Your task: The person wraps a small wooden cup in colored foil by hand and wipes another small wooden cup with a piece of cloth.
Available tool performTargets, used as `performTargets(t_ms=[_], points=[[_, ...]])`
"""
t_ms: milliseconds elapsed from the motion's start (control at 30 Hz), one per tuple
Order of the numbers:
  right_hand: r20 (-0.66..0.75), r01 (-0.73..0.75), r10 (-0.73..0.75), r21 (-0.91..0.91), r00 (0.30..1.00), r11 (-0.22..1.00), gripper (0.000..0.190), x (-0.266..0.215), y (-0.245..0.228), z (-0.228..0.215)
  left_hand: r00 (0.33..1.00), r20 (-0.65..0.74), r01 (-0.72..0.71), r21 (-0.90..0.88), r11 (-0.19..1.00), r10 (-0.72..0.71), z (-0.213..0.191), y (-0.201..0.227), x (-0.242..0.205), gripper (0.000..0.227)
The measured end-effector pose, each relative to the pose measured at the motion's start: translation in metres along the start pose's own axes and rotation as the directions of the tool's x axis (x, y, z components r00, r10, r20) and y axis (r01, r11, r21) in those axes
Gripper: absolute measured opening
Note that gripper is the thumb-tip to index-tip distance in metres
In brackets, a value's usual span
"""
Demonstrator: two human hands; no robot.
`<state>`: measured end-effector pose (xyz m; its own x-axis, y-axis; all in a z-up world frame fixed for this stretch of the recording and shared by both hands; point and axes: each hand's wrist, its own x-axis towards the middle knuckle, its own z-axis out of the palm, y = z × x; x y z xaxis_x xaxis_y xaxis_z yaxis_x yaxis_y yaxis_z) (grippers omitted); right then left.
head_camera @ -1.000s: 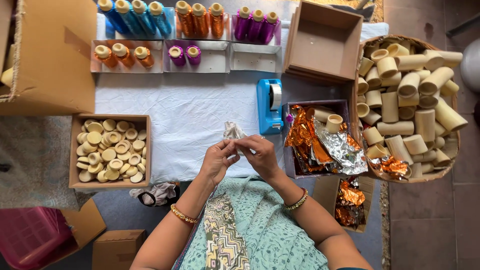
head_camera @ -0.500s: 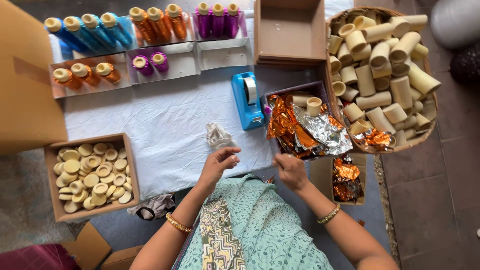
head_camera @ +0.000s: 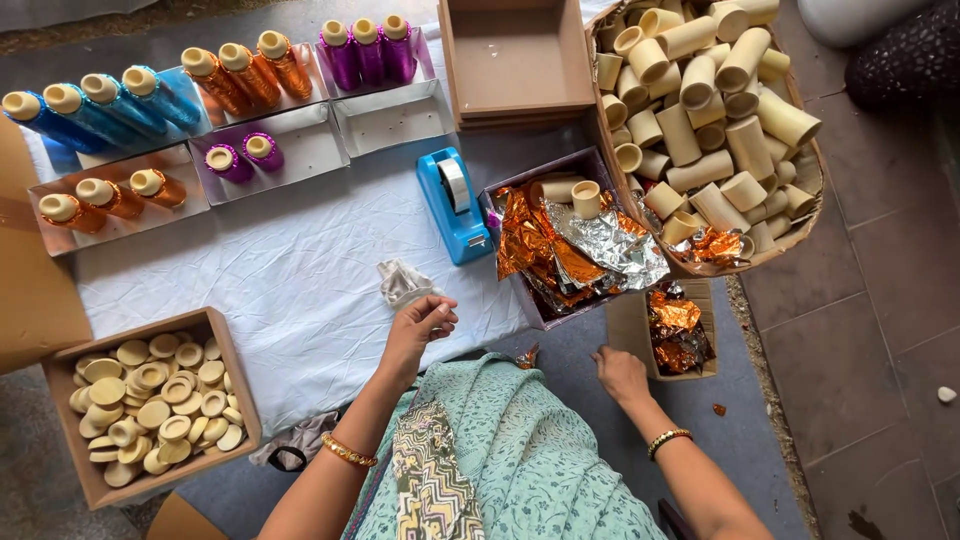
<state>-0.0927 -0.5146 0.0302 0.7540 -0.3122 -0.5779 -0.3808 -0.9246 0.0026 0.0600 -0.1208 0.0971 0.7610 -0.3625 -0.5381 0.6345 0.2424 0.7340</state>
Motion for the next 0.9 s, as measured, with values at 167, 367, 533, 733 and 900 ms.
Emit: performTargets(t_ms=[167,367,533,733,900], points=[[-0.145,0.658,-0.651,0.007,0.745,0.753,0.026,0.013,-0.022,-0.01,0.998,-0.011,-0.055,-0.005,0.998,0.055,-0.017,-0.012,0.004,0.031],[-0.211,0.906,-0.886,-0.001,0.413,0.423,0.018,0.003,-0.117,-0.111,0.992,-0.082,-0.094,0.016,0.995,0.095,-0.031,0.003,-0.017,0.029],[-0.66,0.916,-0.667,0.083,0.346,0.393,0.017,0.052,-0.131,-0.187,0.969,-0.157,-0.184,0.059,0.981,0.191,-0.058,0.008,-0.036,0.01],[-0.861,0.612,-0.189,0.165,0.472,0.774,0.018,0.161,-0.056,-0.244,0.909,-0.345,-0.247,0.006,0.969,0.234,-0.085,0.017,-0.062,0.021],[-0.878,0.689,-0.253,0.113,0.407,0.716,0.016,0.187,-0.07,-0.23,0.898,-0.382,-0.213,0.057,0.975,0.218,-0.092,0.011,-0.063,0.025]])
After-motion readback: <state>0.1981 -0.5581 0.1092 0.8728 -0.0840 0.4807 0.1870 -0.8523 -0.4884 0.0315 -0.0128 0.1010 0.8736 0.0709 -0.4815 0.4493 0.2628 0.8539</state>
